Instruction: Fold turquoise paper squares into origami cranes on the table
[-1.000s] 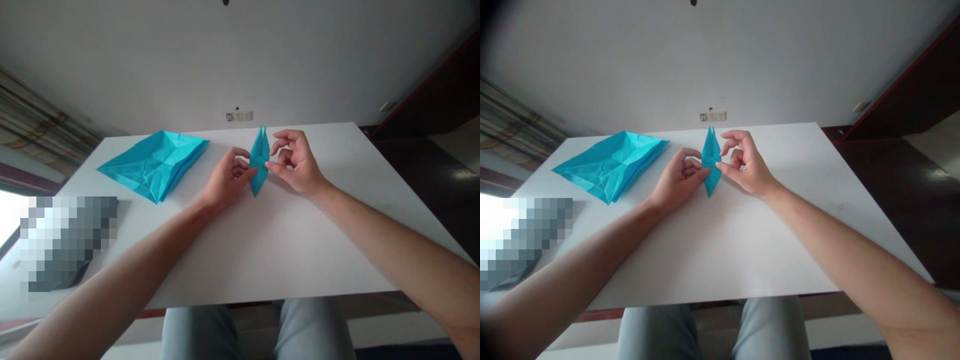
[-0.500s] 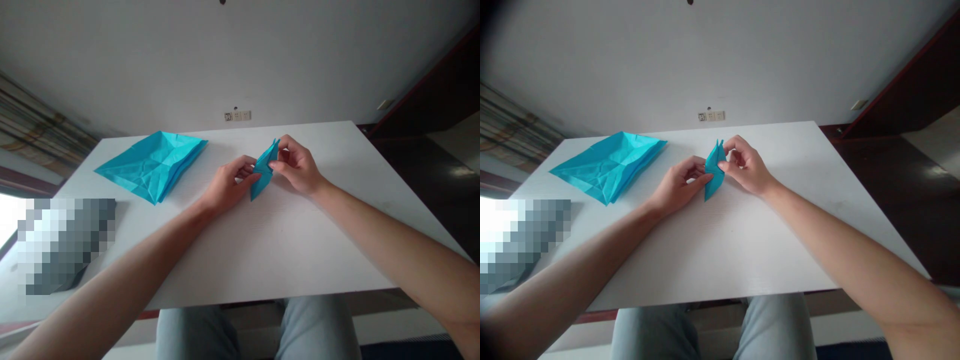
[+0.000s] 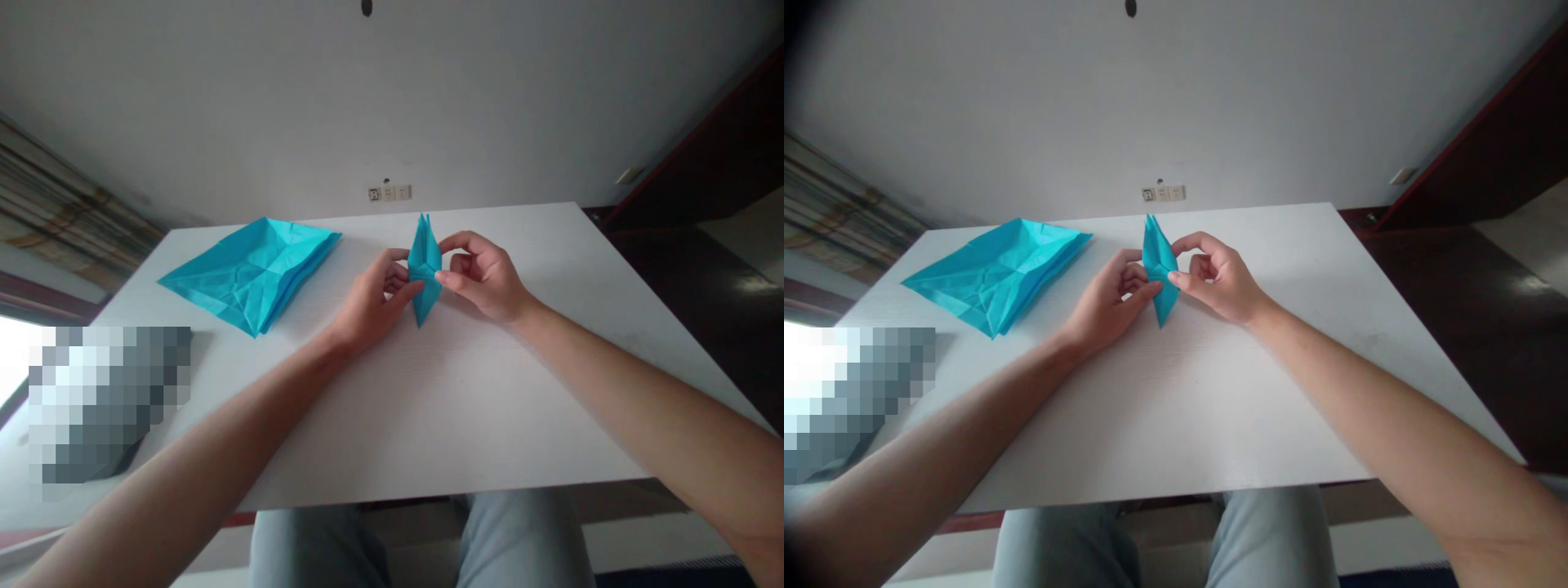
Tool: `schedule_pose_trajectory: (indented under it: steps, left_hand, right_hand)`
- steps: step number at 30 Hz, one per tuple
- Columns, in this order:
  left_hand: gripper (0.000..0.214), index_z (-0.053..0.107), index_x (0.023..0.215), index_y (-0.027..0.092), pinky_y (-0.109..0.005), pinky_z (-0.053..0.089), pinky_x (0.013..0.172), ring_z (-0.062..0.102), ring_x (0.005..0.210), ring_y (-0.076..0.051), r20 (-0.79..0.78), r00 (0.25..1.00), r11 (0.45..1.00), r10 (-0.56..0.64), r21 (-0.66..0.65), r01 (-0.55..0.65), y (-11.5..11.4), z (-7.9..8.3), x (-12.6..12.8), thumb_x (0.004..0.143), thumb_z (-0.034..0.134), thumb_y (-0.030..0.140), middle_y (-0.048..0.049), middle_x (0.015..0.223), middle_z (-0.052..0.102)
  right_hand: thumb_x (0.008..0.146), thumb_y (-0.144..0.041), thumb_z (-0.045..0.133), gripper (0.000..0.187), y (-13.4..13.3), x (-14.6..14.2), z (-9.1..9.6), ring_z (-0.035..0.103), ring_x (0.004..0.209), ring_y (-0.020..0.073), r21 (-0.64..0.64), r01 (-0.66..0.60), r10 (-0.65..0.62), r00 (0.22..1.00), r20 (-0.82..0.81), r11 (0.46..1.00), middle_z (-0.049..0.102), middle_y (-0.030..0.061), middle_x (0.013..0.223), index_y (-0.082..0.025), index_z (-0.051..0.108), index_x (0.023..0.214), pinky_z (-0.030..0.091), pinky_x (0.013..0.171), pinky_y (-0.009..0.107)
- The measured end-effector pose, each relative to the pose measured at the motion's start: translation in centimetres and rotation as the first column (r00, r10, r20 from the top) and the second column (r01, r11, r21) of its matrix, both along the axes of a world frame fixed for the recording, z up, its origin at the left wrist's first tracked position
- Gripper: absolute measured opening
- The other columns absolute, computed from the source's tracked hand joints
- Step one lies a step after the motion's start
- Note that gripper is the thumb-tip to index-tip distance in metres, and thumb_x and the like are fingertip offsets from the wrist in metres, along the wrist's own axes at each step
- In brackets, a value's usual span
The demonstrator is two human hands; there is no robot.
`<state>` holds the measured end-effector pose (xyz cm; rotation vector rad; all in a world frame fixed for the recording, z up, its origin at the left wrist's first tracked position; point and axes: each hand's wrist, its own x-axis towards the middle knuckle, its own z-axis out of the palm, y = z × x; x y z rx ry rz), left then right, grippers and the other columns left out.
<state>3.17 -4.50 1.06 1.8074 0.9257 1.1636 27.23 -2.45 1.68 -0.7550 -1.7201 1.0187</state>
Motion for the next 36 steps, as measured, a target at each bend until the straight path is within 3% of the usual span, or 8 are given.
schedule_pose_trajectory:
  steps: [4,6,8,17,24,30,36]
  left_hand:
    - [0.043,0.063,0.138,0.026,-0.026,0.051,0.072,0.068,0.077,-0.014,0.002,0.998,0.997,0.068,0.027,-0.068,0.1,-0.1,-0.1,0.100,0.083,0.032,0.0035,0.087,0.071]
    - [0.038,0.065,0.135,0.027,-0.026,0.049,0.070,0.064,0.074,-0.014,-0.010,0.997,0.996,0.082,0.040,-0.082,0.0,0.0,-0.1,0.102,0.082,0.035,0.0042,0.084,0.068]
    - [0.030,0.068,0.128,0.026,-0.027,0.048,0.068,0.063,0.073,-0.015,-0.024,0.996,0.996,0.086,0.038,-0.085,-0.1,0.1,0.0,0.105,0.080,0.041,0.0034,0.083,0.068]
    - [0.042,0.066,0.093,0.022,-0.027,0.049,0.068,0.062,0.072,-0.015,-0.104,0.992,0.997,0.076,0.028,-0.074,-0.7,1.4,0.1,0.107,0.076,0.060,-0.0012,0.083,0.074]
    - [0.039,0.072,0.104,0.021,-0.028,0.056,0.076,0.070,0.082,-0.017,-0.118,0.993,0.999,0.015,0.033,-0.011,-1.0,1.7,0.2,0.106,0.077,0.060,-0.0036,0.091,0.077]
    - [0.037,0.065,0.089,0.021,-0.026,0.049,0.066,0.063,0.070,-0.014,-0.172,0.985,0.999,-0.022,0.033,0.029,-1.1,1.9,0.0,0.106,0.075,0.052,-0.0006,0.079,0.073]
    - [0.026,0.068,0.106,0.021,-0.026,0.055,0.071,0.069,0.077,-0.014,-0.049,0.999,0.998,-0.014,0.066,0.017,-0.8,1.2,0.3,0.108,0.074,0.046,-0.0024,0.090,0.075]
  right_hand:
    - [0.093,-0.058,0.095,0.041,0.3,-0.2,-0.2,0.041,0.057,0.0115,0.069,0.079,-0.078,0.997,-0.014,0.994,0.061,-0.0048,0.081,-0.029,0.072,0.111,0.035,0.053,0.030]
    - [0.092,-0.058,0.095,0.044,0.4,-0.3,-0.2,0.042,0.058,0.0105,0.085,0.096,-0.095,0.995,-0.022,0.992,0.070,-0.0015,0.098,-0.030,0.069,0.114,0.038,0.053,0.030]
    - [0.092,-0.057,0.095,0.050,0.5,-0.4,-0.1,0.042,0.058,0.0103,0.084,0.095,-0.093,0.995,-0.035,0.992,0.071,-0.0015,0.102,-0.031,0.065,0.121,0.039,0.052,0.030]
    - [0.088,-0.064,0.098,0.060,0.2,-0.8,-0.3,0.051,0.065,0.0124,0.077,0.023,-0.020,0.999,-0.046,0.997,0.063,-0.0057,0.088,-0.032,0.060,0.124,0.042,0.056,0.027]
    - [0.096,-0.073,0.087,0.054,-0.2,-0.5,0.4,0.045,0.065,0.0135,0.071,-0.036,0.027,0.991,0.129,0.997,0.057,-0.0041,0.074,-0.025,0.064,0.088,0.037,0.058,0.030]
    - [0.109,-0.075,0.069,0.063,-0.6,-0.6,1.4,0.041,0.065,0.0138,0.079,-0.030,0.017,0.986,0.165,0.996,0.047,-0.0044,0.067,-0.024,0.056,0.075,0.032,0.063,0.034]
    - [0.111,-0.066,0.071,0.063,-0.6,-0.6,1.3,0.038,0.063,0.0118,0.197,-0.123,0.075,0.969,0.237,0.973,0.043,-0.0055,0.066,-0.023,0.048,0.070,0.029,0.061,0.033]
